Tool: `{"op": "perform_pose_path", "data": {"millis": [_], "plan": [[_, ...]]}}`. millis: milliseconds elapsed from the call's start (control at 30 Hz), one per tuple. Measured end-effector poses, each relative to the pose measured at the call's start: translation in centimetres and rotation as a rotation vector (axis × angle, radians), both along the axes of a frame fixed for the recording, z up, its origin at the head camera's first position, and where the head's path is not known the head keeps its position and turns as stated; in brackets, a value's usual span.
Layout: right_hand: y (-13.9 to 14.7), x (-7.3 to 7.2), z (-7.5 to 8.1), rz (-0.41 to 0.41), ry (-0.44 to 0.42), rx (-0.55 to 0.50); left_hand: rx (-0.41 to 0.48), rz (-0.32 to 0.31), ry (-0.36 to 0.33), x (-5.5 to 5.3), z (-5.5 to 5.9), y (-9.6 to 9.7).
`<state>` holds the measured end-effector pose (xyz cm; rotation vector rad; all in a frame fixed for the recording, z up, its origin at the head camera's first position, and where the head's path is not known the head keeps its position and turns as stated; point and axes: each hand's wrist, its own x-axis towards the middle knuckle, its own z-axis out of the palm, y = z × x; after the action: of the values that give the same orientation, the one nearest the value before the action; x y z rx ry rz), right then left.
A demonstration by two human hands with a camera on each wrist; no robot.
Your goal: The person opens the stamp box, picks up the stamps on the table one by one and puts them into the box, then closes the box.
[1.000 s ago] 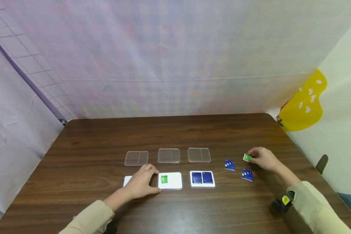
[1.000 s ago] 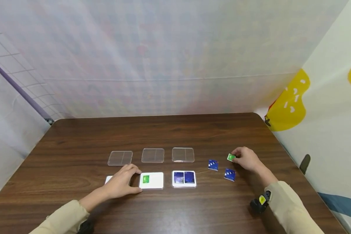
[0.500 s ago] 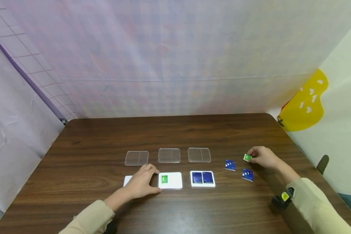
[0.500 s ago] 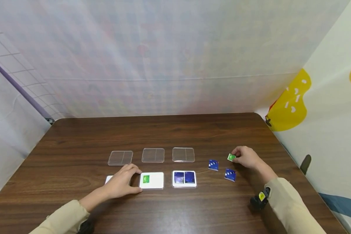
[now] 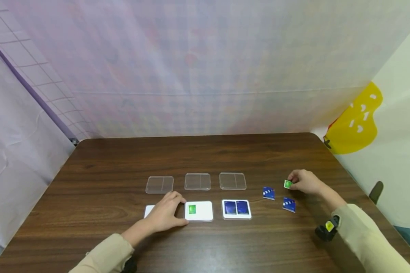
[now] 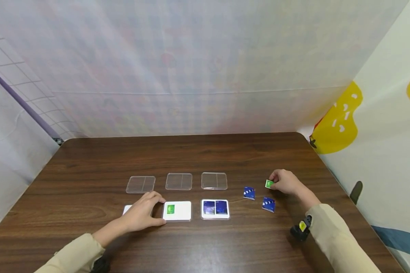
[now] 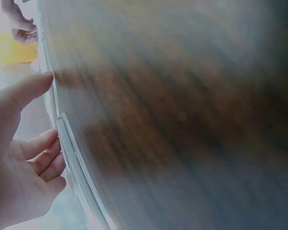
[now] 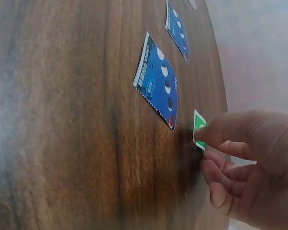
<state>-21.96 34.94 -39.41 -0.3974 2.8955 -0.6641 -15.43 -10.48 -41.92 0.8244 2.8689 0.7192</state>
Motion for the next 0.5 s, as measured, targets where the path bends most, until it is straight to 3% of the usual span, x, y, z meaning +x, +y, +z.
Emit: {"op": "perform_pose_path", "data": {"millis": [500], "plan": [[0.14, 0.05, -0.47, -0.026, -0.002, -0.038, 0.000, 0.000, 0.002, 0.05, 0.15, 0.01]]}}
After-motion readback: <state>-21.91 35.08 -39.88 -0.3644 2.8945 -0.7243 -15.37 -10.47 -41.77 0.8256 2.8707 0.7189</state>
